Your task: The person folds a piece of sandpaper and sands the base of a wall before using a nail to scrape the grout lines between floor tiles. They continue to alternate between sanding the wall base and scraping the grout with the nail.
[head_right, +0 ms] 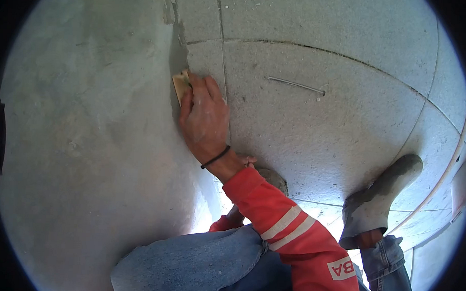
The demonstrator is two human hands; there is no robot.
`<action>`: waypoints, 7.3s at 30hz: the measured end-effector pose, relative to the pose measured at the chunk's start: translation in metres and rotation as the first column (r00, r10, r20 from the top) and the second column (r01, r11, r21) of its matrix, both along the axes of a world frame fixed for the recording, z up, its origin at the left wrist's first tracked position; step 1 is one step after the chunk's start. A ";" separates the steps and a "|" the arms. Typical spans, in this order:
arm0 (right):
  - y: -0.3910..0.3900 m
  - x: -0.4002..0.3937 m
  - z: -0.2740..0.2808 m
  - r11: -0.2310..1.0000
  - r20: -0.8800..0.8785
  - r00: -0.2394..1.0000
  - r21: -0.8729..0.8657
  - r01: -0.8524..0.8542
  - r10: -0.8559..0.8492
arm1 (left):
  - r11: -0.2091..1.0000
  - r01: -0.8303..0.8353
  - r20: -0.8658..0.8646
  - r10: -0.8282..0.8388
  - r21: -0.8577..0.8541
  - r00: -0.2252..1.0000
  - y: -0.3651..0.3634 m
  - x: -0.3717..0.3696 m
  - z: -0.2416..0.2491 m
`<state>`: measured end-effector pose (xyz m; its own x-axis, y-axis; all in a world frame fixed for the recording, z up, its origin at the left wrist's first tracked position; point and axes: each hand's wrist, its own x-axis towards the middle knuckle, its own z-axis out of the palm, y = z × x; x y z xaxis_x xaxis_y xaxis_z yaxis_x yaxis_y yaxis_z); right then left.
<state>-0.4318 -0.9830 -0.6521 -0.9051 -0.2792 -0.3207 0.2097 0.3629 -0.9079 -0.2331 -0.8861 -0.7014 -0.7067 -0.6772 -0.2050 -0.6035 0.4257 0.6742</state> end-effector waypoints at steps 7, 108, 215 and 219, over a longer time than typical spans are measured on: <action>0.011 0.014 0.004 0.999 0.149 0.988 0.008 -0.046 0.045 | 1.000 0.008 -0.023 -0.009 -0.010 1.000 -0.003 -0.009 -0.004; 0.067 0.049 0.026 0.890 0.121 0.901 0.149 -0.431 0.417 | 0.914 -0.216 -0.131 0.274 0.344 0.953 0.054 0.030 -0.035; 0.065 0.091 0.012 0.976 0.099 0.973 0.049 -0.214 0.208 | 0.976 -0.081 -0.032 0.089 0.204 0.995 0.049 -0.005 0.044; 0.057 0.069 0.016 0.990 0.122 0.982 -0.011 -0.142 0.142 | 0.974 -0.085 -0.020 0.091 0.211 0.996 0.057 0.011 0.037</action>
<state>-0.3631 -0.9260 -0.6359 -0.8104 -0.4029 -0.4254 0.2656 0.3946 -0.8797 -0.2217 -0.8296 -0.6641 -0.6539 -0.6810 -0.3296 -0.6112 0.2187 0.7606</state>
